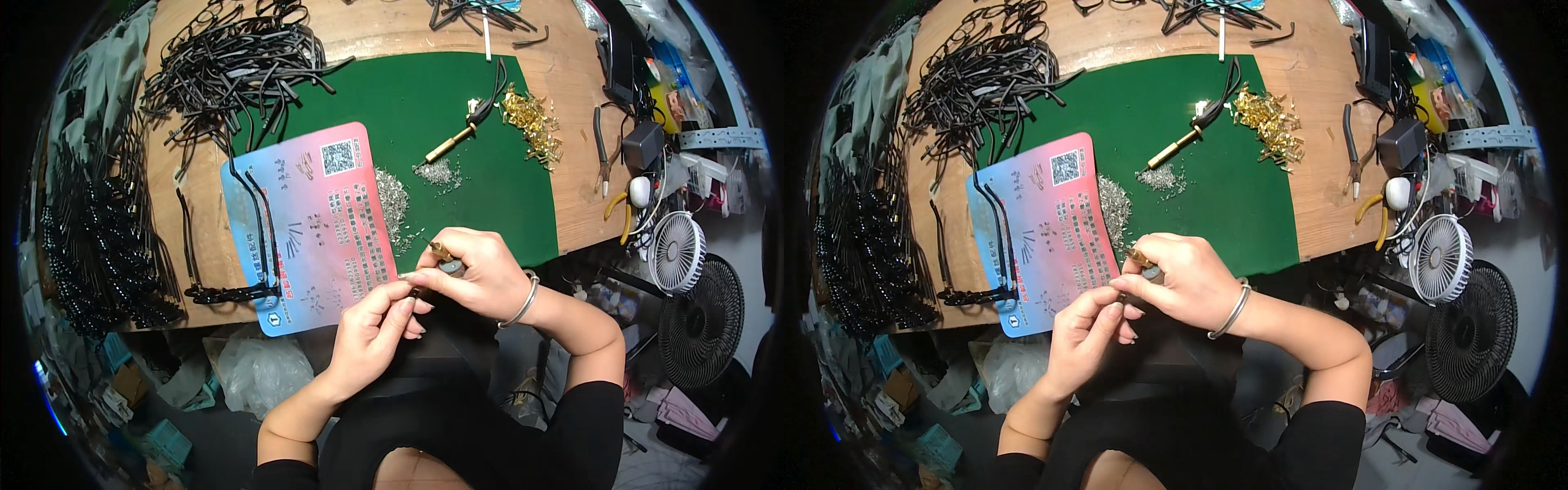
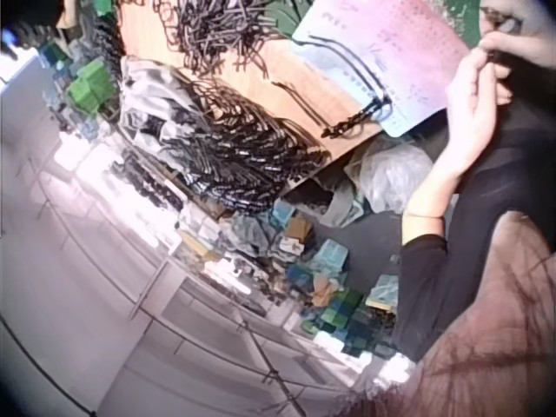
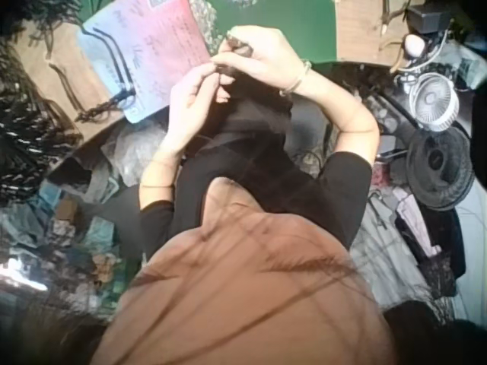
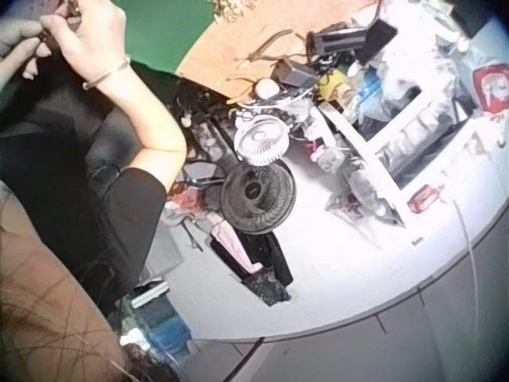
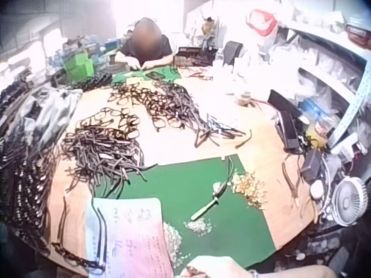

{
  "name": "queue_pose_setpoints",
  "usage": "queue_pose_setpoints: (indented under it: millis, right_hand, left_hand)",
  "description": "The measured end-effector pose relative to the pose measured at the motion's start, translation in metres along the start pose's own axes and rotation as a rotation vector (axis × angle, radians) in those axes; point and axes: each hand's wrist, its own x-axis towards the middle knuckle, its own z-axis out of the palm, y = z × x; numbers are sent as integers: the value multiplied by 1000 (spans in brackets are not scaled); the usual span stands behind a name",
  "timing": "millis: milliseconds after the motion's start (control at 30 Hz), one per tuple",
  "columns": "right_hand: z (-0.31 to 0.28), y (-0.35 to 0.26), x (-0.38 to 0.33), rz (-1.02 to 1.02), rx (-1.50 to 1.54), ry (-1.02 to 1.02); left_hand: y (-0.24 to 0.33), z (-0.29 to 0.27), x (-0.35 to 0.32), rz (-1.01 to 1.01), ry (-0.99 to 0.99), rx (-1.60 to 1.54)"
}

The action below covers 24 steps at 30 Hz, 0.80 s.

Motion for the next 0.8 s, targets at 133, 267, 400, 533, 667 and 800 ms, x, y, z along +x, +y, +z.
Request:
queue_pose_setpoints:
  millis: [133,267,400,533,667,800]
  right_hand:
    - [0,3,-4,23,10,-25]
    - [-2,3,-5,20,-98,-32]
    - [11,4,-10,-42,-176,79]
    - [-2,7,-4,192,298,-81]
    - [-10,21,6,531,567,-345]
    - [-4,27,0,446,431,-319]
  left_hand:
    - [-5,7,-2,4,58,-42]
    - [-6,9,2,64,96,141]
    - [-17,11,6,130,140,158]
    - [-19,11,11,160,117,7]
    - [-19,9,11,163,50,83]
    - [-15,9,7,101,-21,90]
